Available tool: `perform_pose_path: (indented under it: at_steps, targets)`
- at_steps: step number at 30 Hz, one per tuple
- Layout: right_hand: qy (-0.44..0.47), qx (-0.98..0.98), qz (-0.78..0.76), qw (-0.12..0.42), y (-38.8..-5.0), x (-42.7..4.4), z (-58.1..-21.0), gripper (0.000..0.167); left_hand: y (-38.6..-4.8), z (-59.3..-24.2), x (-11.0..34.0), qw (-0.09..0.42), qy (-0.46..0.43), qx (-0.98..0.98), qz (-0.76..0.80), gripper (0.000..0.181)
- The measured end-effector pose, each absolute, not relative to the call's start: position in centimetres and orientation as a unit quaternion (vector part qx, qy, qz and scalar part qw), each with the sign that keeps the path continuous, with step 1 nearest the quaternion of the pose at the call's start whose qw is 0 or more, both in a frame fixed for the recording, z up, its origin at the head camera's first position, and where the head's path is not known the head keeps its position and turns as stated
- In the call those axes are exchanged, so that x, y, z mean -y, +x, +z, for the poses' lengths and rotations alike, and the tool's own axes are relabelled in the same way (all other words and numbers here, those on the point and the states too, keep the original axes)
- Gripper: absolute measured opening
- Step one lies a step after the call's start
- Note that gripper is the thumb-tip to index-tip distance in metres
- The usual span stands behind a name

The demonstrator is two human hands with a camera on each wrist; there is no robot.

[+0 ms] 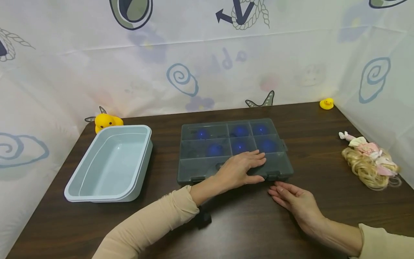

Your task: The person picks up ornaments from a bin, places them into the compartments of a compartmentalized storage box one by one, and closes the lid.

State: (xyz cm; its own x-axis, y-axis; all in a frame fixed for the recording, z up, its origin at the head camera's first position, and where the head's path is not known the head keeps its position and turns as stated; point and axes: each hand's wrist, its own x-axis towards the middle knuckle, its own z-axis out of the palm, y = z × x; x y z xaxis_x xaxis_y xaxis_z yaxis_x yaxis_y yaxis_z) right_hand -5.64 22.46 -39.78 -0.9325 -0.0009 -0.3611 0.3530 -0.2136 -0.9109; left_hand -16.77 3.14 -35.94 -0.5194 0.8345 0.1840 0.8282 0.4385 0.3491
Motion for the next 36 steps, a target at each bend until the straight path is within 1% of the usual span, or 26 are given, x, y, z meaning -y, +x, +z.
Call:
perform_pose_path:
  at_steps: [10,18,26,33,36]
  targets:
    - [0.194,-0.574,-0.785,0.127,-5.88,-21.85,-39.78,0.051,-16.65,-35.77,-3.17,0.008,0.489,-0.848,0.203,0.056]
    - [0.192,-0.557,-0.796,0.137,-6.13,-22.23,-39.76,0.048,-16.67,-35.9,-3.17,-0.007,0.49,-0.846,0.208,0.055]
    - [0.18,-0.552,-0.802,0.142,-6.07,-22.46,-39.84,0.041,-16.62,-35.92,-3.2,0.002,0.485,-0.849,0.207,0.055]
    - [0.163,-0.583,-0.783,0.143,-6.0,-22.34,-39.94,0.047,-16.58,-35.88,-3.21,-0.001,0.485,-0.85,0.207,0.055]
    - [0.165,-0.584,-0.782,0.144,-6.04,-22.33,-39.95,0.044,-16.52,-35.89,-3.19,0.0,0.484,-0.85,0.209,0.055]
